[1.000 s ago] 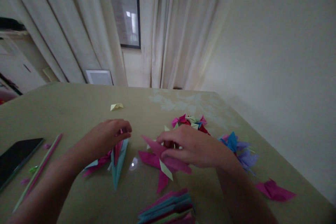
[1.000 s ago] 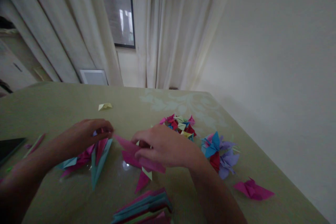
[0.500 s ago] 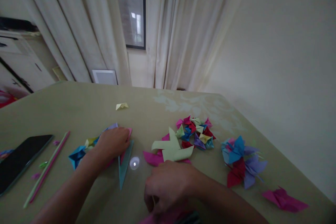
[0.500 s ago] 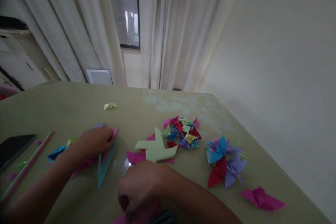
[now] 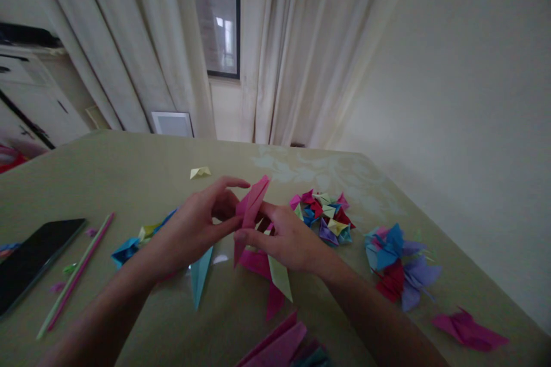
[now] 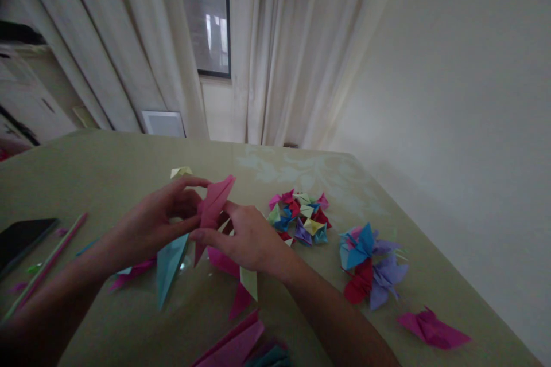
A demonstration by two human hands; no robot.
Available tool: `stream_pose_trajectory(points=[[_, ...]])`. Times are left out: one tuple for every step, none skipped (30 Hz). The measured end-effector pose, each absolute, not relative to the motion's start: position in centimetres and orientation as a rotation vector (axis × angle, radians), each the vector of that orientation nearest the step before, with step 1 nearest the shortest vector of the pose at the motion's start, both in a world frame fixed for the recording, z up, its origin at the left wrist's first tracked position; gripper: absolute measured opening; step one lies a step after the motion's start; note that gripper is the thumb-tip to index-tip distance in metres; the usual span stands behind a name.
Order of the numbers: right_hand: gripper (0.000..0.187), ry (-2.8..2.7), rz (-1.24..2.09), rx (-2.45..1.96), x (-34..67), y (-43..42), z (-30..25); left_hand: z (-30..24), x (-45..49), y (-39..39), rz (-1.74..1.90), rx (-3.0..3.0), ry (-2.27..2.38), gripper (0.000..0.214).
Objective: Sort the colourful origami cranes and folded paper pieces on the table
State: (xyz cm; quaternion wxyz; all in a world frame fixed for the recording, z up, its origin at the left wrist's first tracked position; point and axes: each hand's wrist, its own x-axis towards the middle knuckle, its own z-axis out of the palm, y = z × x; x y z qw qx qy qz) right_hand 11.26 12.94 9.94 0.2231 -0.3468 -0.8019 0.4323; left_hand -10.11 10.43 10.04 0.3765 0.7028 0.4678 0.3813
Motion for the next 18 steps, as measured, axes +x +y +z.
stream_pose_trajectory(points=[[0.038,-2.211,1.188,-0.923,11.2,12.9,9.9,10.1,-9.5,10.2,0.99,1.768,1.137,0.052],[0.034,-2.212,1.17,-0.911,11.2,12.8,9.9,10.1,-9.3,10.1,0.994,1.753,1.095,0.055],[0.03,-2.216,1.149,-0.914,11.3,12.8,10.0,10.0,-9.3,10.2,0.99,1.749,1.075,0.055],[0.026,-2.226,1.134,-0.922,11.5,12.8,10.0,9.9,-9.7,10.3,0.976,1.756,1.081,0.053],[0.023,-2.245,1.125,-0.929,11.7,12.8,10.1,9.8,-10.4,10.6,0.959,1.78,1.12,0.051],[0.022,-2.28,1.114,-0.936,12.0,12.9,10.2,9.5,-11.3,10.9,0.929,1.826,1.198,0.047],[0.022,-2.342,1.094,-0.939,12.2,13.0,10.3,9.2,-12.3,11.2,0.868,1.891,1.311,0.043],[0.024,-2.435,1.062,-0.932,12.5,13.1,10.3,8.8,-13.3,11.5,0.774,1.968,1.459,0.039],[0.024,-2.558,1.02,-0.913,12.7,13.1,10.3,8.3,-14.3,11.8,0.632,2.041,1.615,0.035],[0.024,-2.697,0.967,-0.882,12.9,13.1,10.2,7.7,-15.1,12.0,0.456,2.094,1.751,0.032],[0.024,-2.84,0.912,-0.843,12.9,13.0,10.0,7.1,-15.6,12.1,0.267,2.12,1.852,0.03],[0.024,-2.972,0.859,-0.801,12.9,12.9,9.8,6.4,-16.0,12.2,0.087,2.123,1.918,0.03],[0.023,-3.081,0.818,-0.762,12.7,12.8,9.4,5.8,-16.1,12.3,-0.056,2.109,1.956,0.03],[0.023,-3.165,0.793,-0.73,12.5,12.6,9.0,5.2,-16.1,12.3,-0.163,2.091,1.98,0.03],[0.023,-3.224,0.785,-0.701,12.3,12.4,8.6,4.8,-16.0,12.3,-0.238,2.076,1.995,0.03],[0.023,-3.265,0.803,-0.668,12.0,12.2,8.2,4.4,-15.8,12.3,-0.283,2.065,2.01,0.029],[0.024,-3.293,0.842,-0.639,11.8,12.0,7.8,4.3,-15.6,12.3,-0.305,2.062,2.015,0.03],[0.026,-3.31,0.891,-0.625,11.6,11.9,7.6,4.2,-15.5,12.3,-0.313,2.063,2.009,0.031]])
